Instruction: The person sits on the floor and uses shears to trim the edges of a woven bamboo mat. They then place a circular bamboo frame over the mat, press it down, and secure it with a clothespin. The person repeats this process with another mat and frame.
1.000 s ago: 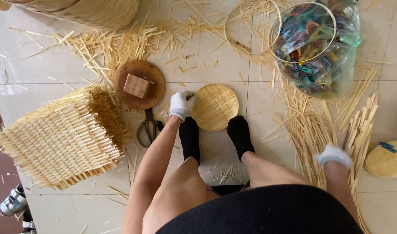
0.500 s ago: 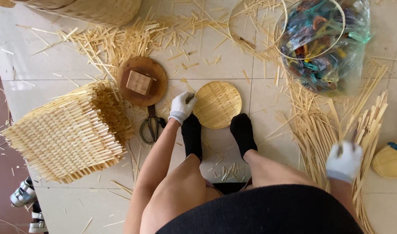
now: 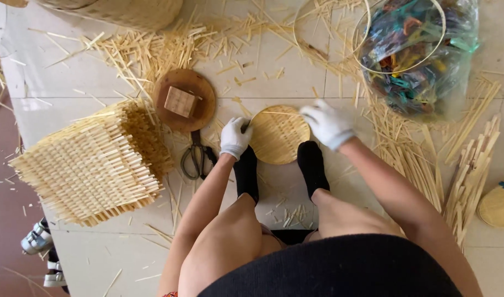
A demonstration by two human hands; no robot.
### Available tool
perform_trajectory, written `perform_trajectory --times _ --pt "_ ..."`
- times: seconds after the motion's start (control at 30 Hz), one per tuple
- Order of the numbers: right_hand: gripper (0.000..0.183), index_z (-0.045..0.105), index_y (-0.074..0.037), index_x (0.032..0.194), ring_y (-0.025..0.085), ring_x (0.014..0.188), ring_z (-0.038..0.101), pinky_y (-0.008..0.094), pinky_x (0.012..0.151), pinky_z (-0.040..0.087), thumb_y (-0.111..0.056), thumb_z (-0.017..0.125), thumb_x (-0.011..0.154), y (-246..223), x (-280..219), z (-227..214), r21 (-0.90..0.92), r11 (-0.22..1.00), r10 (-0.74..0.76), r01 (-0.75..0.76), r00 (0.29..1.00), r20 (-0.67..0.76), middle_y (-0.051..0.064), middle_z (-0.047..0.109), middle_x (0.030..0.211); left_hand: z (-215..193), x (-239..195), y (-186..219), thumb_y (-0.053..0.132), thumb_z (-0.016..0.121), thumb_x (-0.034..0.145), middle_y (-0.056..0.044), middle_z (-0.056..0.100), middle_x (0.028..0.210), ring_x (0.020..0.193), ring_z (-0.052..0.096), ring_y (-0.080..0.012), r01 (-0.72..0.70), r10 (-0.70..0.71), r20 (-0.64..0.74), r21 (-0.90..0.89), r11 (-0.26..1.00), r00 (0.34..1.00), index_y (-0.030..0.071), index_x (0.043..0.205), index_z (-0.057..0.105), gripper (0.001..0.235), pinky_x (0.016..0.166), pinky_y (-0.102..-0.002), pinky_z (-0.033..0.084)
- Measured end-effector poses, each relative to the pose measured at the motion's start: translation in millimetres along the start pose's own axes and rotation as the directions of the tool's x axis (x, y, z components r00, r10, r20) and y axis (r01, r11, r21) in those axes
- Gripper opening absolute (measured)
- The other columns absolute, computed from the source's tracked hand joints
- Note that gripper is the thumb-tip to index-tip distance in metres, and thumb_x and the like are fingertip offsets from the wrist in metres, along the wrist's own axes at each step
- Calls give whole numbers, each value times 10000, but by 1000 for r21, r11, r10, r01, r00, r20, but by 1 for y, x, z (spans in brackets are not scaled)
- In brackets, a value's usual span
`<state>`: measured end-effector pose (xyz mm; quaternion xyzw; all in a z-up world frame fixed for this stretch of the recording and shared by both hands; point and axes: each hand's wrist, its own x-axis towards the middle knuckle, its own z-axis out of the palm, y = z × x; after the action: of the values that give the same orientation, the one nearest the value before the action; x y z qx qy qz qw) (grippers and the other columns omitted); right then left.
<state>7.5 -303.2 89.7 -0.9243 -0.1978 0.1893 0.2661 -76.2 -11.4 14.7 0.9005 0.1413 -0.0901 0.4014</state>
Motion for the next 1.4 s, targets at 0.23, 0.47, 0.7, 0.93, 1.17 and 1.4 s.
perform_trajectory --times 0.23,0.47,0.7,0.93,1.17,1.4 --pt "63 762 -274 920 212 923 610 389 806 534 -237 740 874 16 53 43 -306 890 -407 338 891 -199 -30 616 919 -6 -4 8 91 715 859 -112 714 945 851 733 -240 27 -23 32 -132 991 999 111 1176 721 318 788 -341 575" --pt "112 757 -283 872 218 928 612 413 746 510 -194 764 805 13 69 50 -275 886 -429 373 884 -186 -46 624 921 -10 -1 15 77 716 870 -115 699 954 827 716 -238 45 -41 62 -79 996 997 180 1267 719 410 804 -341 575" --pt "107 763 -275 853 229 917 607 423 752 490 -184 766 798 8 70 46 -243 910 -388 335 894 -223 -41 629 911 -5 -3 15 17 702 848 -112 686 1054 929 711 -241 -18 24 41 -129 991 999 127 1255 716 422 862 -321 564" --pt "94 756 -277 808 247 923 603 424 725 491 -201 787 764 -4 67 45 -230 933 -334 276 902 -274 -7 623 907 -12 6 39 143 729 863 -122 666 1000 873 691 -296 -73 71 60 30 997 996 121 1203 733 341 793 -373 555" --pt "129 757 -246 981 297 847 650 458 681 545 -294 771 863 -1 57 65 -194 977 -113 88 986 -120 57 637 901 23 27 1 287 649 965 -112 691 882 781 700 -352 -275 269 65 328 904 961 129 994 720 176 673 -464 558" --pt "122 731 -248 1007 279 813 671 454 614 545 -313 733 903 11 56 95 -306 945 -185 120 963 -194 59 622 882 37 42 -11 253 597 981 -151 704 909 751 719 -358 -386 298 250 491 781 921 99 1042 618 167 626 -478 574"
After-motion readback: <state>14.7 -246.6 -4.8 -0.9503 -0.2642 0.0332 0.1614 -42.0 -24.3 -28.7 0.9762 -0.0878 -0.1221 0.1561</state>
